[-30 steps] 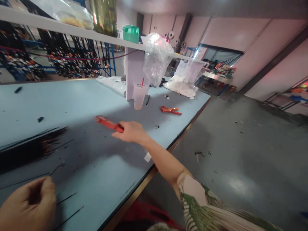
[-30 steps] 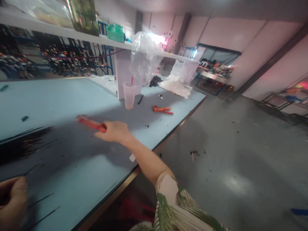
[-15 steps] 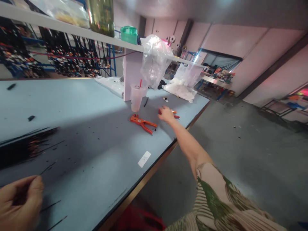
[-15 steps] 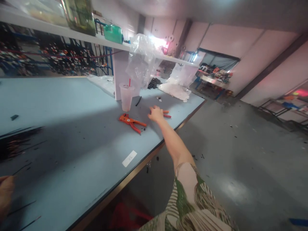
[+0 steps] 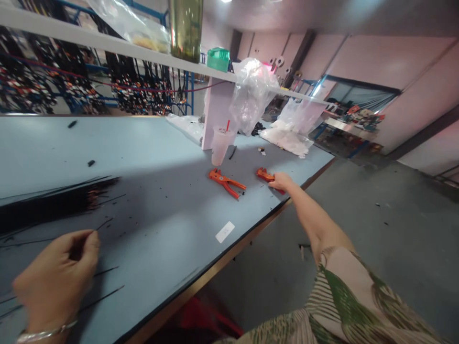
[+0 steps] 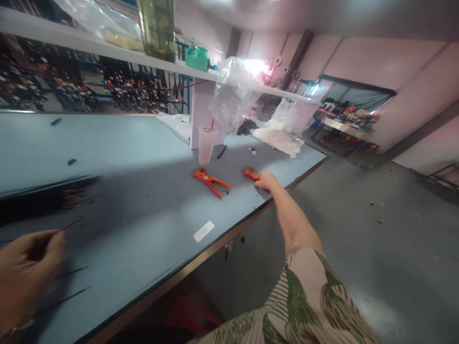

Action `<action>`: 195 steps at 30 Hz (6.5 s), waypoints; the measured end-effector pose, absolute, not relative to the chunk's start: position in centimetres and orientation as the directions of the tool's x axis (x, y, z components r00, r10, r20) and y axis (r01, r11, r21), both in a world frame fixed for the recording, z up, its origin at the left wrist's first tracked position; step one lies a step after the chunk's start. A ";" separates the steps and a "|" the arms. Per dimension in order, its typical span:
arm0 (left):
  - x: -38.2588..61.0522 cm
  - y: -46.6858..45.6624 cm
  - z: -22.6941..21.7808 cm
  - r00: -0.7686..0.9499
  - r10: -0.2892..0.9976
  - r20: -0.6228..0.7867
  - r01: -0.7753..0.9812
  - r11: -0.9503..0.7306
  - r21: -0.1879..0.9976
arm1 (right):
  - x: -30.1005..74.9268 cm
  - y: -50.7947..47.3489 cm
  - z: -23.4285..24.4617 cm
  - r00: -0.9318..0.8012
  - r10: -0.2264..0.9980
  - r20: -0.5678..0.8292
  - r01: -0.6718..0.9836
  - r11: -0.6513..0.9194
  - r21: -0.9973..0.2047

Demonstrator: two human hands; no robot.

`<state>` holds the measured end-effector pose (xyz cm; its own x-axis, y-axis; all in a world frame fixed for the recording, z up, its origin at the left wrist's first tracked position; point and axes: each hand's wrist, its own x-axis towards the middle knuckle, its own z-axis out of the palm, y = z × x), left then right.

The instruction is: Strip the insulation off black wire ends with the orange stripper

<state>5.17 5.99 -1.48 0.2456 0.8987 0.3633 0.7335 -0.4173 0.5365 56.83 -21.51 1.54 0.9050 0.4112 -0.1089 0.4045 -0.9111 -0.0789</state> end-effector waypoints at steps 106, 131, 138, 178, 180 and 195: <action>6.6 0.2 1.2 0.280 0.796 0.537 0.223 -0.598 0.770 | 24.1 -7.4 -1.0 -0.186 0.982 -0.025 -0.341 -0.088 -0.936; 6.4 0.3 1.0 0.367 0.780 0.506 0.259 -0.608 0.750 | 23.9 -7.6 -1.1 -0.189 0.982 -0.012 -0.378 -0.084 -0.922; 6.4 0.2 1.2 0.382 0.771 0.510 0.244 -0.616 0.749 | 23.9 -7.6 -1.2 -0.171 0.985 -0.015 -0.320 -0.070 -0.945; 6.1 1.0 0.7 0.287 0.871 0.398 0.294 -0.476 0.829 | 23.9 -7.2 -1.7 -0.195 0.980 -0.047 -0.395 -0.122 -0.911; 6.0 1.1 0.8 0.254 0.898 0.360 0.292 -0.425 0.857 | 23.9 -7.3 -1.6 -0.220 0.974 -0.050 -0.407 -0.138 -0.903; 5.3 1.5 0.9 0.094 0.967 0.238 0.273 -0.255 0.928 | 23.8 -7.9 -0.7 -0.263 0.961 -0.080 -0.480 -0.202 -0.853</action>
